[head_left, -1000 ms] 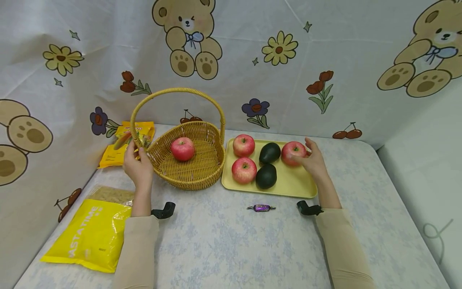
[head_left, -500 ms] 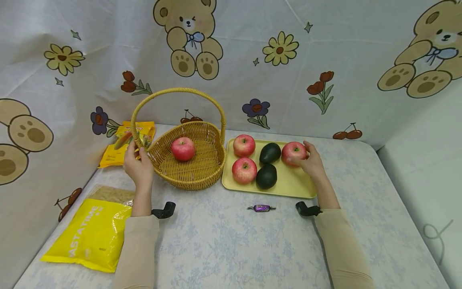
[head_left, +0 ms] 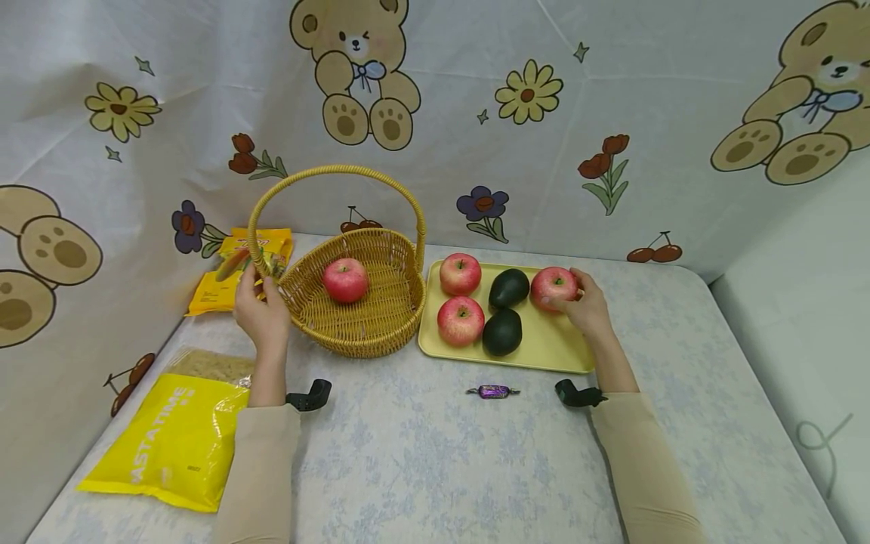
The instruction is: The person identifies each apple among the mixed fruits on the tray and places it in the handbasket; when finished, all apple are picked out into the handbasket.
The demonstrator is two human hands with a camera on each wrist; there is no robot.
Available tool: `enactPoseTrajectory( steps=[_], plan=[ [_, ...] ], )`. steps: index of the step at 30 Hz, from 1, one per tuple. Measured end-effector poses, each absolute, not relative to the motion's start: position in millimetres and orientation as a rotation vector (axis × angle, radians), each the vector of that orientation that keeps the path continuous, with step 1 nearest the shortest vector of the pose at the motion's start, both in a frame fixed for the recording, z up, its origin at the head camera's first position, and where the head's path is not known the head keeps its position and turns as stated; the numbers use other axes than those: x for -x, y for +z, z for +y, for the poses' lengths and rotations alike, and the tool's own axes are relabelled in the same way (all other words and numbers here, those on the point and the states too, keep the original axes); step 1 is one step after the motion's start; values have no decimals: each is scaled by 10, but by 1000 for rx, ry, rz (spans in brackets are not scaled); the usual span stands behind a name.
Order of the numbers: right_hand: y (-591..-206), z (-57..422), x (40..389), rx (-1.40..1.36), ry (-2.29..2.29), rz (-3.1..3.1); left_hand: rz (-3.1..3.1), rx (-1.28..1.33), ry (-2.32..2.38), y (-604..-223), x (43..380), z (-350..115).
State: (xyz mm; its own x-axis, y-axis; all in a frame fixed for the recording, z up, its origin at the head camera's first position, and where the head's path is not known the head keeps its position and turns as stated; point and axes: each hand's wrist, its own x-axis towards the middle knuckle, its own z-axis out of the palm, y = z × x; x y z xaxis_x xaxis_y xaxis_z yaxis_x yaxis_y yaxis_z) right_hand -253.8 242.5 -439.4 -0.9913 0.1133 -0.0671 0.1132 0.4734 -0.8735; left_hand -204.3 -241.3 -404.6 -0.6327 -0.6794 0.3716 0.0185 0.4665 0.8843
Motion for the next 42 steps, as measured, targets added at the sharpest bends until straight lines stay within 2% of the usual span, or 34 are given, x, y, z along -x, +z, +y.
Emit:
enactPoseTrajectory(
  steps=[16, 28, 42],
  plan=[
    [-4338, 2413, 2511, 302, 1549, -2638, -1988, -575, -1223, -4035, 2044, -2414],
    [-4112, 2327, 2435, 374, 1580, -2574, -1989, -556, -1216, -4040, 2036, -2418],
    [-3653, 2009, 2153, 155, 1650, -2478, -1994, -572, -1225, -4041, 2034, -2421]
  ],
)
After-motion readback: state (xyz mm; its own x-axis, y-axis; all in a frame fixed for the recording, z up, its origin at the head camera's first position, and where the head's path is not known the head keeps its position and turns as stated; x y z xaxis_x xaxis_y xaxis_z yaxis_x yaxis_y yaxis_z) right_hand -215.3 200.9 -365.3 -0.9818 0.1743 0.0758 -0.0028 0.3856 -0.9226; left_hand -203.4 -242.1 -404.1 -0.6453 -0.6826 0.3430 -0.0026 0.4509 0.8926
